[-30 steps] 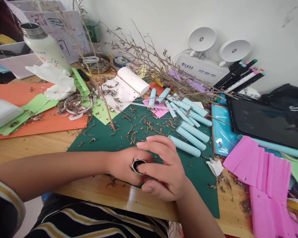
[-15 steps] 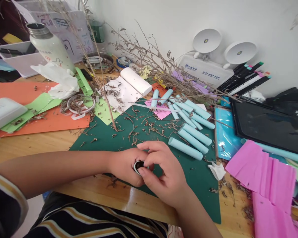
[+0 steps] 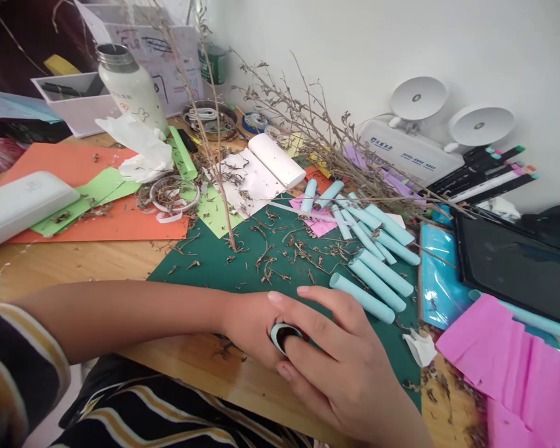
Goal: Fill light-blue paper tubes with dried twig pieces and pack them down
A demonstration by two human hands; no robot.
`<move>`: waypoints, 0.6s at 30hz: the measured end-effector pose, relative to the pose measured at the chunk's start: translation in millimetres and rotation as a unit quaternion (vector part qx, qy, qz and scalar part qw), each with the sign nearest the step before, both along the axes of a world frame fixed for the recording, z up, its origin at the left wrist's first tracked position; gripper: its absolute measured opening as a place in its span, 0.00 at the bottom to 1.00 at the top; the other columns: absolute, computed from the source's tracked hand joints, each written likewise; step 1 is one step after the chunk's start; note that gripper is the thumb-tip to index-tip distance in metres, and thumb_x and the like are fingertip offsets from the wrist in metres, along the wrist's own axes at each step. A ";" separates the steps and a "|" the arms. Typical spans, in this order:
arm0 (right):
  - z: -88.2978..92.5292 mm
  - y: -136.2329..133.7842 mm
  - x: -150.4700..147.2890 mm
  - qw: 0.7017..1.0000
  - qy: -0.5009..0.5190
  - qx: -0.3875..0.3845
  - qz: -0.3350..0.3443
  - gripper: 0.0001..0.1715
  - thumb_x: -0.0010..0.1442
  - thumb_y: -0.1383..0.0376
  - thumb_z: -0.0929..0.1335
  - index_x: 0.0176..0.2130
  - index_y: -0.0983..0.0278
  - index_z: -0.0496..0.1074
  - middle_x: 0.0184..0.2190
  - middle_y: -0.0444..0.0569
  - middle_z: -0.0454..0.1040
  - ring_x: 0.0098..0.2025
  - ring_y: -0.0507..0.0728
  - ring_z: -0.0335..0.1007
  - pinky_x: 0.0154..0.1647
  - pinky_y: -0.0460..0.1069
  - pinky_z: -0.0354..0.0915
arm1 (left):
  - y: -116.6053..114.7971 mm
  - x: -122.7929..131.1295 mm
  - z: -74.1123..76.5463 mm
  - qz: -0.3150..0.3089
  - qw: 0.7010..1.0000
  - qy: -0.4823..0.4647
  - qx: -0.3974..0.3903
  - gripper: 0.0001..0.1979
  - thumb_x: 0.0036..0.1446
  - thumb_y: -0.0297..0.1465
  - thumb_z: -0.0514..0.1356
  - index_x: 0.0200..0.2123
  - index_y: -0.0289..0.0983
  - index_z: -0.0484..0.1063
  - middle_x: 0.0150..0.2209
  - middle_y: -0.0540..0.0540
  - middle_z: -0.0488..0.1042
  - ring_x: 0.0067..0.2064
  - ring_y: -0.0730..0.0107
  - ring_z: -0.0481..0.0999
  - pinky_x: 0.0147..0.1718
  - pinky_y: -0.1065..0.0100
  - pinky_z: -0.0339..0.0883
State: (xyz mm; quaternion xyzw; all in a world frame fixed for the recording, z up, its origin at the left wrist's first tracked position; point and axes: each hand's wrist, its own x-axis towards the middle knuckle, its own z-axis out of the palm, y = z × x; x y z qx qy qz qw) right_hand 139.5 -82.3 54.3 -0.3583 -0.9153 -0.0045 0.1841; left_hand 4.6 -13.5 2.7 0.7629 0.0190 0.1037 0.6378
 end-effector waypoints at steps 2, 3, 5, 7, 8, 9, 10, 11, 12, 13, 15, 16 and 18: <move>5.4 2.4 -1.6 0.999 -0.045 -0.019 0.002 0.04 0.49 0.69 0.63 0.24 0.64 0.66 0.48 0.52 0.64 0.48 0.64 0.55 0.41 0.59 0.57 | 0.9 0.8 -2.1 -0.001 0.999 -0.046 0.000 0.08 0.37 0.22 0.59 0.27 0.34 0.65 0.30 0.50 0.68 0.36 0.71 0.67 0.35 0.73 0.63; 7.8 3.5 -1.8 0.998 -0.060 -0.026 0.004 0.04 0.49 0.69 0.63 0.25 0.63 0.66 0.49 0.51 0.64 0.48 0.64 0.55 0.42 0.59 0.57 | 1.1 0.8 -3.3 -0.001 0.999 -0.054 0.001 0.08 0.38 0.23 0.59 0.27 0.33 0.65 0.30 0.50 0.68 0.36 0.71 0.68 0.35 0.73 0.63; 11.6 4.6 -0.9 0.997 -0.072 -0.037 0.004 0.04 0.49 0.69 0.63 0.28 0.63 0.67 0.49 0.52 0.63 0.49 0.63 0.55 0.43 0.59 0.57 | 0.9 0.1 -5.8 0.001 1.000 -0.030 0.009 0.07 0.39 0.24 0.58 0.26 0.34 0.64 0.28 0.51 0.67 0.34 0.72 0.67 0.33 0.73 0.63; 13.7 3.4 1.5 0.997 -0.063 -0.042 -0.003 0.07 0.50 0.69 0.63 0.32 0.63 0.67 0.49 0.53 0.62 0.48 0.61 0.55 0.43 0.57 0.57 | -0.4 -1.6 -7.0 0.009 1.000 0.010 0.019 0.06 0.39 0.26 0.58 0.24 0.34 0.62 0.24 0.53 0.64 0.29 0.75 0.66 0.29 0.74 0.62; 14.2 1.9 3.0 0.998 -0.052 -0.042 -0.007 0.08 0.50 0.69 0.63 0.34 0.63 0.67 0.48 0.53 0.62 0.47 0.61 0.56 0.43 0.56 0.57 | -1.1 -2.7 -7.0 0.016 0.999 0.025 0.020 0.06 0.39 0.26 0.58 0.24 0.35 0.62 0.22 0.55 0.62 0.28 0.76 0.64 0.28 0.74 0.60; 14.5 -0.1 4.5 0.998 -0.039 -0.044 -0.011 0.09 0.50 0.70 0.63 0.35 0.63 0.67 0.46 0.53 0.62 0.47 0.60 0.57 0.42 0.55 0.58 | -1.9 -3.7 -6.5 0.020 0.999 0.034 0.019 0.06 0.39 0.27 0.57 0.24 0.35 0.61 0.22 0.55 0.61 0.26 0.78 0.63 0.27 0.75 0.59; 14.7 -2.2 6.0 0.998 -0.028 -0.047 -0.014 0.10 0.50 0.70 0.62 0.35 0.63 0.67 0.45 0.52 0.63 0.46 0.59 0.57 0.42 0.54 0.58 | -2.5 -4.7 -5.8 0.020 0.999 0.037 0.015 0.06 0.40 0.27 0.57 0.23 0.35 0.60 0.21 0.56 0.60 0.25 0.79 0.62 0.26 0.75 0.59; 15.0 -4.1 7.4 0.998 -0.020 -0.054 -0.012 0.10 0.50 0.71 0.62 0.35 0.63 0.67 0.44 0.52 0.63 0.45 0.59 0.57 0.41 0.54 0.58 | -2.9 -5.5 -5.0 0.014 0.999 0.037 0.011 0.06 0.40 0.27 0.56 0.23 0.36 0.59 0.21 0.56 0.59 0.25 0.80 0.62 0.26 0.76 0.58; 15.4 -5.6 8.5 0.998 -0.014 -0.062 -0.005 0.11 0.50 0.71 0.62 0.36 0.63 0.67 0.44 0.52 0.63 0.45 0.58 0.58 0.41 0.53 0.59 | -3.1 -6.0 -4.2 0.005 0.999 0.035 0.008 0.06 0.40 0.26 0.56 0.23 0.36 0.59 0.21 0.57 0.59 0.25 0.80 0.61 0.26 0.76 0.58; 15.9 -6.3 9.2 0.997 -0.012 -0.072 0.002 0.12 0.49 0.71 0.62 0.36 0.63 0.67 0.44 0.52 0.63 0.44 0.58 0.58 0.41 0.53 0.59 | -3.2 -6.1 -3.7 -0.002 0.999 0.033 0.006 0.06 0.40 0.26 0.56 0.22 0.36 0.58 0.21 0.57 0.58 0.25 0.81 0.61 0.27 0.76 0.58; 17.2 -5.1 9.1 0.996 -0.015 -0.084 0.019 0.13 0.49 0.71 0.61 0.37 0.64 0.67 0.46 0.52 0.62 0.44 0.58 0.57 0.40 0.52 0.59 | -2.9 -5.1 -3.6 -0.013 0.999 0.028 0.009 0.06 0.40 0.26 0.56 0.22 0.36 0.58 0.21 0.57 0.59 0.24 0.81 0.61 0.27 0.76 0.58; 17.7 -3.3 8.1 0.996 -0.018 -0.088 0.026 0.12 0.49 0.72 0.61 0.36 0.64 0.67 0.47 0.52 0.61 0.43 0.58 0.57 0.39 0.52 0.59 | -2.5 -3.9 -4.0 -0.013 1.000 0.025 0.014 0.06 0.39 0.26 0.56 0.23 0.36 0.59 0.21 0.57 0.59 0.24 0.80 0.61 0.27 0.76 0.58; 17.9 2.2 4.8 0.994 -0.037 -0.095 0.025 0.07 0.50 0.71 0.61 0.31 0.63 0.67 0.48 0.52 0.61 0.42 0.57 0.57 0.38 0.53 0.59 | -1.4 -0.8 -5.2 -0.018 0.999 0.000 0.027 0.06 0.40 0.25 0.56 0.24 0.35 0.60 0.22 0.55 0.60 0.26 0.78 0.62 0.27 0.75 0.59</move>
